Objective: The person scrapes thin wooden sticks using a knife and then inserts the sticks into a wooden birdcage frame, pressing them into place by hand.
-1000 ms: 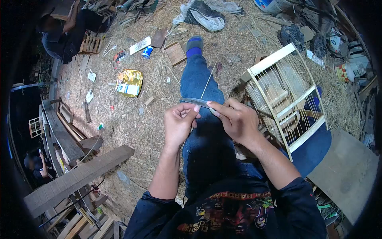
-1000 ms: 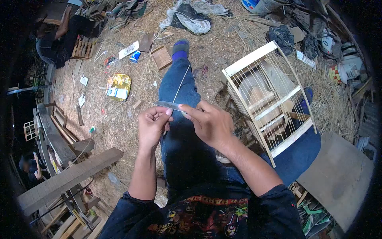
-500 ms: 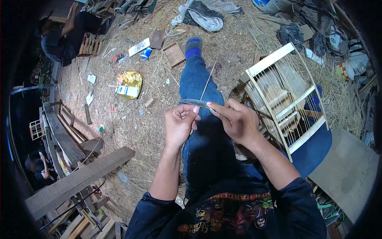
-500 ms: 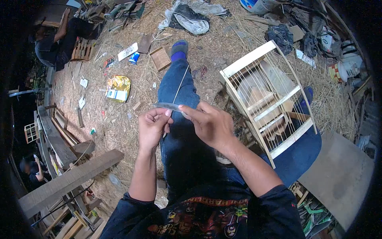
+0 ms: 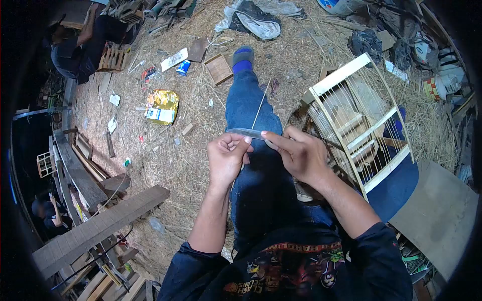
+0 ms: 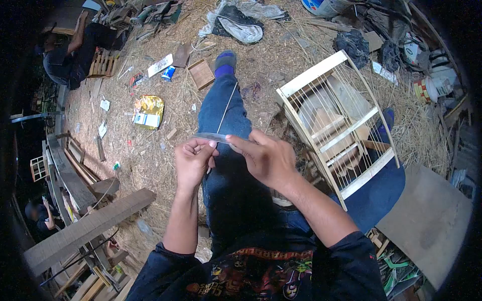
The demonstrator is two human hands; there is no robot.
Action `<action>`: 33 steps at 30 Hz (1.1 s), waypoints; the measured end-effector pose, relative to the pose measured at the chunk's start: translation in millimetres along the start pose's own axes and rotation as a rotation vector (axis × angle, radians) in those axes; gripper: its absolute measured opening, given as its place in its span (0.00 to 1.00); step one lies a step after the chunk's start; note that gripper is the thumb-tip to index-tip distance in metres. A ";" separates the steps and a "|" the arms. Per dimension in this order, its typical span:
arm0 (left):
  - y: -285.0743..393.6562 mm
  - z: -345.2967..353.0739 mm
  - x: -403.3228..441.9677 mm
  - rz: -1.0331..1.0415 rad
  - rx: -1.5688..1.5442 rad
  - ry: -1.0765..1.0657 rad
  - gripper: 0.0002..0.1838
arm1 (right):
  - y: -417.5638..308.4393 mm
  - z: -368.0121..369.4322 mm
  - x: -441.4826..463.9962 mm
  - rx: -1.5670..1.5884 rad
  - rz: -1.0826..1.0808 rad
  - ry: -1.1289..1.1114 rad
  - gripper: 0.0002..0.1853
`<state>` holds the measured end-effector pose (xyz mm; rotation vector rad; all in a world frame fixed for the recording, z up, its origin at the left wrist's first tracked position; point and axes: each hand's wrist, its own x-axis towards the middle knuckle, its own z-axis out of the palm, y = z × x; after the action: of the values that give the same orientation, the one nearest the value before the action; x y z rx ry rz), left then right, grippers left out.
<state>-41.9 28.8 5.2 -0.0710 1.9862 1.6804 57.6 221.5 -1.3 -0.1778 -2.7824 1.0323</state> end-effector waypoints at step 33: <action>-1.0 -3.3 0.9 -0.011 -0.031 -0.007 0.09 | 9.3 10.9 5.5 -0.029 -0.003 0.081 0.17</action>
<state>-43.4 25.8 4.2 -0.0870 1.9514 1.7029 50.6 222.5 -14.9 -0.2138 -2.7248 0.9617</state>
